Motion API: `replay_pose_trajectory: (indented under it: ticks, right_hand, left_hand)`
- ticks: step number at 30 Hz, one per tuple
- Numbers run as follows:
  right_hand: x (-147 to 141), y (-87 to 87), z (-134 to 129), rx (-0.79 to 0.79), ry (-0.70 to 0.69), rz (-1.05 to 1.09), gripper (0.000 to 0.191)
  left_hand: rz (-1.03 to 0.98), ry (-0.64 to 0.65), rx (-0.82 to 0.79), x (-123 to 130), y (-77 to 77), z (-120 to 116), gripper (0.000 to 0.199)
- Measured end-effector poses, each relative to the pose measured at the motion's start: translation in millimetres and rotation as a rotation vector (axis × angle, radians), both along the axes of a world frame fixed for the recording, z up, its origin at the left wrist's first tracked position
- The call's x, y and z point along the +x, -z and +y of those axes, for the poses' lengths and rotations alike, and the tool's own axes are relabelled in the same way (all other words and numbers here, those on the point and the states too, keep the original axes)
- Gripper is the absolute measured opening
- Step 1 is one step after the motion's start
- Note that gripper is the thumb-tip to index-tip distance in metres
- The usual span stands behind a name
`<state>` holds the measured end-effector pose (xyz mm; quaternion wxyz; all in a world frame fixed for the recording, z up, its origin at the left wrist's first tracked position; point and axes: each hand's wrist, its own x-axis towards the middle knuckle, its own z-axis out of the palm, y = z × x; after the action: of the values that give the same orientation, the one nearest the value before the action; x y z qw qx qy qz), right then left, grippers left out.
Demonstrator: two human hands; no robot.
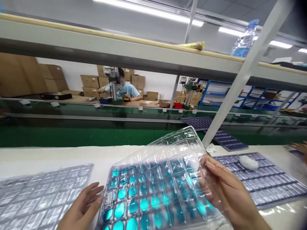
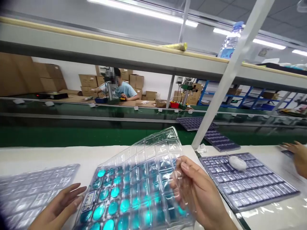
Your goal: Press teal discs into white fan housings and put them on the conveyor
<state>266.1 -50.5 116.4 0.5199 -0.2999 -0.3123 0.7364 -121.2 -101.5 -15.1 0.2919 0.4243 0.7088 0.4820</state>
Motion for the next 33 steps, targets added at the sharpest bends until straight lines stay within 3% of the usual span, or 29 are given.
replay_pose_trajectory:
  ticks: [4, 10, 14, 16, 20, 23, 26, 29, 31, 33]
  right_hand:
    - [-6.6, -3.8, -0.4, 0.032, 0.045, -0.004, 0.023]
    - [-6.1, -2.2, 1.6, 0.011, 0.024, -0.025, 0.033]
    - [-1.3, 2.6, 5.5, -0.019, 0.163, -0.106, 0.04]
    - [-3.4, 2.6, 7.7, -0.011, 0.149, -0.184, 0.034]
    - [-46.6, -3.0, 9.6, 0.069, 0.001, -0.426, 0.036]
    - [-117.2, -0.6, 7.8, 0.129, -0.083, -0.593, 0.056]
    - [-197.3, 14.2, 6.3, 0.263, -0.261, -0.762, 0.073]
    - [-261.2, 33.5, 7.4, 0.576, -0.504, -1.171, 0.069]
    - [-288.2, 44.0, 8.0, 0.752, -0.602, -1.405, 0.064]
    - [-303.6, 51.4, 6.9, 0.815, -0.653, -1.504, 0.062]
  left_hand:
    - [-0.229, 0.035, -0.067, 4.6, -2.3, -7.7, 0.08]
    - [-0.287, -0.049, -0.033, 9.9, -12.4, -19.6, 0.072]
    - [-0.297, -0.119, 0.014, 6.4, -23.7, -26.8, 0.067]
    - [-0.257, -0.144, 0.045, -6.5, -33.6, -31.4, 0.063]
    - [-0.032, -0.195, 0.096, -74.5, -70.1, -47.8, 0.064]
    - [0.144, -0.177, 0.006, -150.9, -102.5, -67.8, 0.059]
    - [0.298, -0.218, -0.131, -221.8, -118.7, -85.2, 0.046]
    - [0.508, -0.303, -0.279, -270.6, -110.0, -93.0, 0.034]
    - [0.651, -0.323, -0.349, -288.2, -94.7, -96.0, 0.03]
    - [0.78, -0.331, -0.413, -295.4, -77.7, -100.5, 0.028]
